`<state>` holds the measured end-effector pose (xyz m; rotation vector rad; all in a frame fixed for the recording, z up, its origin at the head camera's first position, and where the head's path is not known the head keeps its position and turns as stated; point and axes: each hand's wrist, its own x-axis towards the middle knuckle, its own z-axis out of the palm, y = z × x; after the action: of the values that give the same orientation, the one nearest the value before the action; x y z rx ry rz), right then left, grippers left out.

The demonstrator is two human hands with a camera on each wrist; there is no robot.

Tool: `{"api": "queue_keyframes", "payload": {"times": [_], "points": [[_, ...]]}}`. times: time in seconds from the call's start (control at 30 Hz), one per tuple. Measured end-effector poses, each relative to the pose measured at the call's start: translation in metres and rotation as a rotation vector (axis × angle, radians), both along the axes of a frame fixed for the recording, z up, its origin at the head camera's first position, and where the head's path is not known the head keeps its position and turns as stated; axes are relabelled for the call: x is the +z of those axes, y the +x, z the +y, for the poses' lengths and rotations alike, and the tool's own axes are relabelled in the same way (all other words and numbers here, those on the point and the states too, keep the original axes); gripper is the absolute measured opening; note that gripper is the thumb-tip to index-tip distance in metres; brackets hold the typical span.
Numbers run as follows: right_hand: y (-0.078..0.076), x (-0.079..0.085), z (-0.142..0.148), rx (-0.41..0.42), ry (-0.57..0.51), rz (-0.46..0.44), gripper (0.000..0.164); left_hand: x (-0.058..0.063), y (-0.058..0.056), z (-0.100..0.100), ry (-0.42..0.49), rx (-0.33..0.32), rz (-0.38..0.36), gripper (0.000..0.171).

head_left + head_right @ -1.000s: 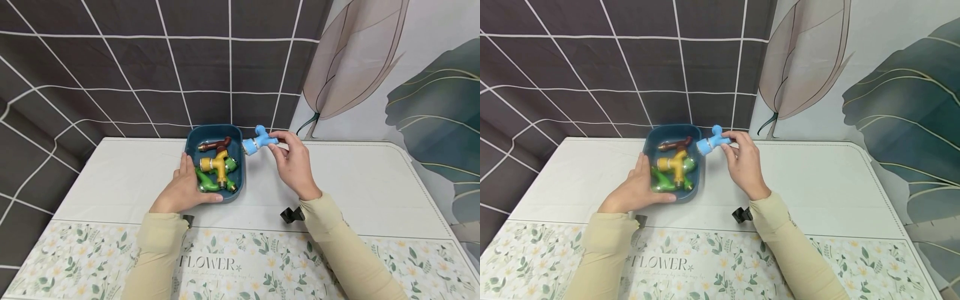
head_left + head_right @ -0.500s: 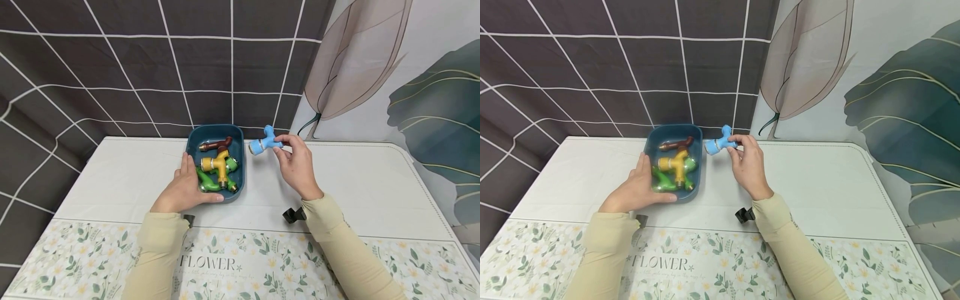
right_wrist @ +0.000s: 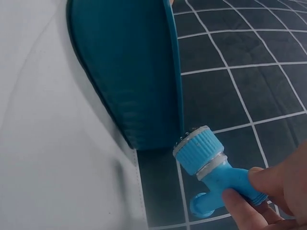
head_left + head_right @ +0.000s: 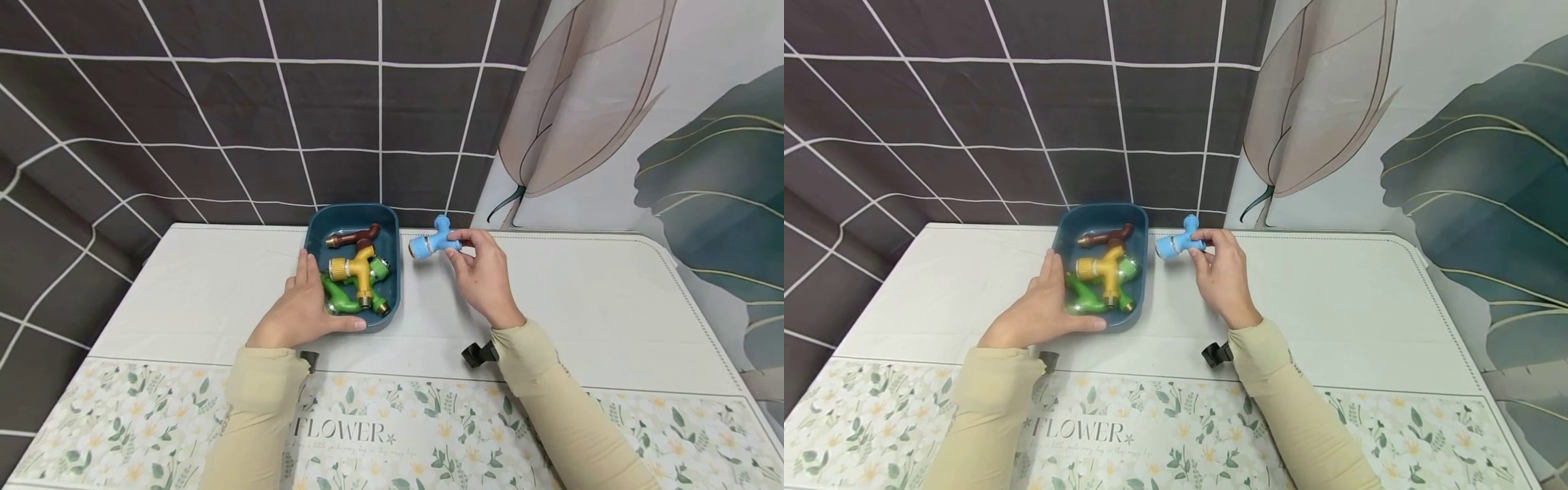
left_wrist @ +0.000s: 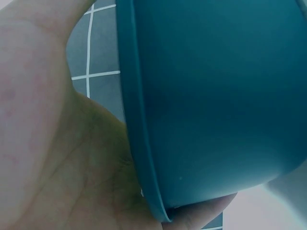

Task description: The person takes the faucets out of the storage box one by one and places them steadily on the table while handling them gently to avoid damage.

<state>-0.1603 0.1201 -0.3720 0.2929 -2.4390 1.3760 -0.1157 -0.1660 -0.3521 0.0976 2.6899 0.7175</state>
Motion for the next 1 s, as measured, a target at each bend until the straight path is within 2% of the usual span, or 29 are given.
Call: {"api": "queue_keyframes", "payload": {"times": [1.0], "points": [[-0.005, -0.017, -0.003, -0.002, 0.087, -0.121, 0.016, 0.0, 0.002, 0.0, -0.001, -0.003, 0.006, 0.143]]}}
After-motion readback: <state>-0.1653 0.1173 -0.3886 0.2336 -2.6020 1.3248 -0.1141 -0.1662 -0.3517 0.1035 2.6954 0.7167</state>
